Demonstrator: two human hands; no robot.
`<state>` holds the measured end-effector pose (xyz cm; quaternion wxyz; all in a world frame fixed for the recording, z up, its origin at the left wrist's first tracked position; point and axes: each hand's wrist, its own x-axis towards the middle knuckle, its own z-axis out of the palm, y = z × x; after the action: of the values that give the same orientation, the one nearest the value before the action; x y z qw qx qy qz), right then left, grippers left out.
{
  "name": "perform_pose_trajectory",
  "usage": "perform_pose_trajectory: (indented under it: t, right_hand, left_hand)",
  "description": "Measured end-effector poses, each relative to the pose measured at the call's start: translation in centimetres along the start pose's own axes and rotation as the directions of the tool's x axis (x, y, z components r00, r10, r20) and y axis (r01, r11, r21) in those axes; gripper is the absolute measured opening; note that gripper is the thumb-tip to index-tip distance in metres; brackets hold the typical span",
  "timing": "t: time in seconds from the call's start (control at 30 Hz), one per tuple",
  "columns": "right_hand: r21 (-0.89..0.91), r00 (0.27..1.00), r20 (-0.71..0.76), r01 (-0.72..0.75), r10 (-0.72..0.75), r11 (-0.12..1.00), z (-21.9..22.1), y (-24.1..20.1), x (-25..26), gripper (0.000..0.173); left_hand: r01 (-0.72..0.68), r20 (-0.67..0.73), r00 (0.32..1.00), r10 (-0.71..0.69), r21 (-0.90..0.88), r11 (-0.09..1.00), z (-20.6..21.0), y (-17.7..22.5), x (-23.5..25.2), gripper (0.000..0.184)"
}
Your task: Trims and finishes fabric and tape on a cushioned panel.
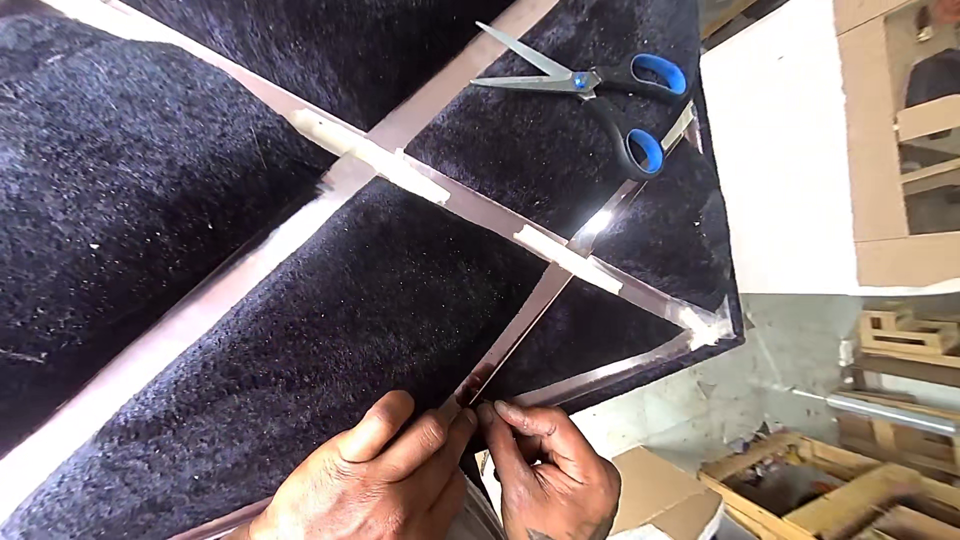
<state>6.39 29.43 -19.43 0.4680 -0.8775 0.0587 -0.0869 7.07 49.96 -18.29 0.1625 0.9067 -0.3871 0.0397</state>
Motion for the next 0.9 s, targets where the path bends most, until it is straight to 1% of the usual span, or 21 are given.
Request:
perform_pose_trajectory:
  t: [0.27,0.47,0.57,0.73,0.83,0.9]
  right_hand:
    - [-0.053,0.999,0.039,0.004,-0.002,0.999,-0.4,-0.3,0.4,0.015]
    - [-0.207,0.992,0.127,0.011,0.016,0.978,-1.6,-1.1,1.4,0.019]
    - [-0.256,0.986,0.166,0.060,-0.017,0.965,-2.6,-1.2,2.0,0.016]
    - [-0.303,0.960,0.244,0.206,-0.133,0.930,-3.0,-0.8,2.7,0.011]
    - [-0.347,0.952,0.274,0.231,-0.137,0.909,-2.9,-0.6,3.2,0.012]
    - [-0.342,0.946,0.290,0.240,-0.141,0.909,-2.8,-0.4,3.3,0.013]
  left_hand:
    - [-0.009,0.034,0.999,0.008,0.011,1.000,-0.1,0.0,0.5,0.032]
    - [-0.001,0.057,0.998,0.000,0.024,1.000,-0.4,0.4,0.9,0.032]
    - [0.005,0.064,0.998,-0.007,0.026,1.000,-0.5,0.5,0.9,0.033]
    - [0.022,0.084,0.996,-0.022,0.008,1.000,-0.7,0.6,1.1,0.033]
    - [0.024,0.083,0.996,-0.024,0.002,1.000,-0.6,0.6,1.1,0.032]
    - [0.027,0.084,0.996,-0.026,0.000,1.000,-0.7,0.6,1.1,0.032]
